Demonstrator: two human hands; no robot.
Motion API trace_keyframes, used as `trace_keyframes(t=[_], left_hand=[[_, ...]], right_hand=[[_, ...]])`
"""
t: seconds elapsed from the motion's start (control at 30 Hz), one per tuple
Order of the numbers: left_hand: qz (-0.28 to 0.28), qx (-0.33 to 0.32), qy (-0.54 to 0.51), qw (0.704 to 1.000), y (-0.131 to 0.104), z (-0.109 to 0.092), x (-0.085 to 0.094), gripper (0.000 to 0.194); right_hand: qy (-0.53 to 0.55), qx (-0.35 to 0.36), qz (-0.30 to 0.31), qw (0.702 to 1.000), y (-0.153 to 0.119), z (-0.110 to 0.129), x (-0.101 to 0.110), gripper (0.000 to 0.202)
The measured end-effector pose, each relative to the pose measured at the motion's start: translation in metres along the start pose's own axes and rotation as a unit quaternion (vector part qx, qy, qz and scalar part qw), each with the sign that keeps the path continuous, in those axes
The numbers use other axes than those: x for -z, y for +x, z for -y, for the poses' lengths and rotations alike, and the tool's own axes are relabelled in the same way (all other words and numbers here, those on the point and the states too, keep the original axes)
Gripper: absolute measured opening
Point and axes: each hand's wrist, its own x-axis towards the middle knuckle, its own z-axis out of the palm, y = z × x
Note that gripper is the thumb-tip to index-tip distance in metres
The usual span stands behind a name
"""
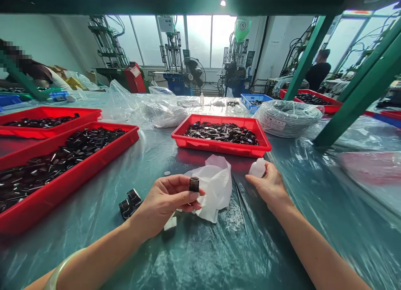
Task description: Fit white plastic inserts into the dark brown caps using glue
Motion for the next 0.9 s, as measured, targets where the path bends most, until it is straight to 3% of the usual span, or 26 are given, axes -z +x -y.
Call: trace_keyframes(t=[0.27, 0.47, 0.63, 0.77, 0.9], left_hand=[[-0.019, 0.004, 0.016, 1.0, 0.002, -0.001, 0.001, 0.022], [-0.013, -0.002, 0.022, 1.0, 0.004, 0.001, 0.004, 0.023], [-0.008, -0.001, 0.031, 0.999, 0.004, 0.003, 0.002, 0.022], [-0.015, 0.002, 0.031, 0.999, 0.004, 0.001, 0.002, 0.022], [-0.025, -0.027, 0.014, 0.999, 0.004, -0.008, 0.008, 0.022]], right_hand=[[0.05, -0.038, 0.008, 0.998, -0.001, 0.008, 0.002, 0.05], [0.049, -0.041, 0.018, 0.998, -0.003, 0.008, 0.002, 0.036], [0.035, -0.034, 0.02, 0.999, -0.003, 0.006, 0.001, 0.035], [0.011, -0.012, -0.022, 1.0, 0.0, 0.006, 0.003, 0.06], [-0.019, 0.065, -0.106, 0.992, -0.012, 0.016, 0.007, 0.077]])
